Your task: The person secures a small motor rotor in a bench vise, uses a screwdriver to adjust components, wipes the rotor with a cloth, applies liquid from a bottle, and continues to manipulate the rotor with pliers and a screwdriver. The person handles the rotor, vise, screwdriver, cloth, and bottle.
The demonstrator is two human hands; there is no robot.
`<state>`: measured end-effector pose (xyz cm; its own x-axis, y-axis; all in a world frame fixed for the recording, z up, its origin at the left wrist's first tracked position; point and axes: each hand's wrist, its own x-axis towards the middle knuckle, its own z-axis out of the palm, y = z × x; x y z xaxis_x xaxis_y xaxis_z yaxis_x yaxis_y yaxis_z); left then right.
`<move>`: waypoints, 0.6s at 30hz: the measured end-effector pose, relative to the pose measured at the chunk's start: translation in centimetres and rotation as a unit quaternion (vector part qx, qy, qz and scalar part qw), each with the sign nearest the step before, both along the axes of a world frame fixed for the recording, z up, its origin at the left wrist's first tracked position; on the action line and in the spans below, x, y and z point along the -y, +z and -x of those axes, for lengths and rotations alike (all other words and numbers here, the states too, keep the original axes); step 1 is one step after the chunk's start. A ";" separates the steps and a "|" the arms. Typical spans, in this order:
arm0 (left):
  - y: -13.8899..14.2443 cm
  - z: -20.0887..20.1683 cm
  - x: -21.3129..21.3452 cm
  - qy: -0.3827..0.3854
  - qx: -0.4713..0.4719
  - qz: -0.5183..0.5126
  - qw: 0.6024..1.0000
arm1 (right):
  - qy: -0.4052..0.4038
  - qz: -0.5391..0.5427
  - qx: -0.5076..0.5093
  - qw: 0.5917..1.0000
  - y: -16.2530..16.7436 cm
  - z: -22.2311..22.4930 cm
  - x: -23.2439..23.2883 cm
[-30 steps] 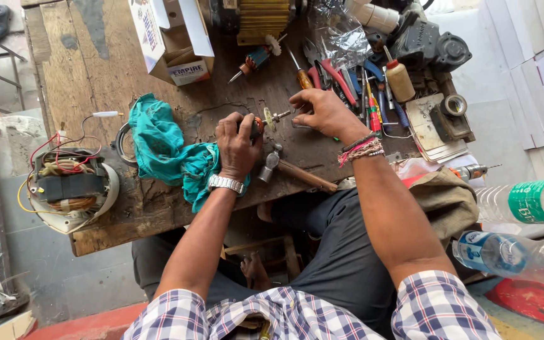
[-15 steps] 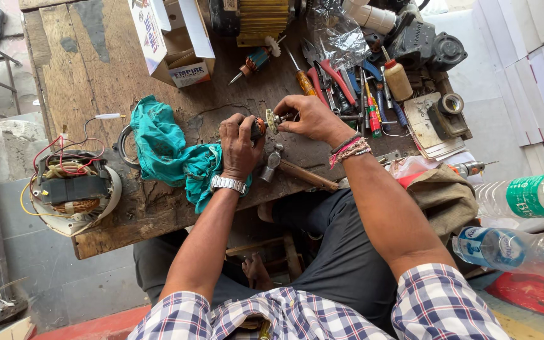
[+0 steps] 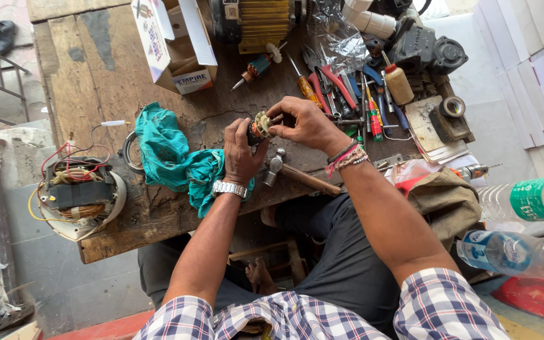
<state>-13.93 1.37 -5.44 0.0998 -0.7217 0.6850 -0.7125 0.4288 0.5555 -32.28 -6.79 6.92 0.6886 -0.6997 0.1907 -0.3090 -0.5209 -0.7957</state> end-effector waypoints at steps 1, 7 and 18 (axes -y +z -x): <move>0.0 0.0 0.0 -0.003 -0.007 -0.001 1.000 | 0.003 0.020 0.017 1.000 0.0 -0.2 -0.2; -0.5 0.0 0.0 -0.012 -0.028 -0.004 1.000 | -0.063 -0.045 0.026 0.997 -0.5 -1.4 -0.6; -0.8 0.1 0.1 0.002 -0.036 0.000 0.999 | -0.024 -0.122 0.104 0.987 -0.5 -1.7 -0.4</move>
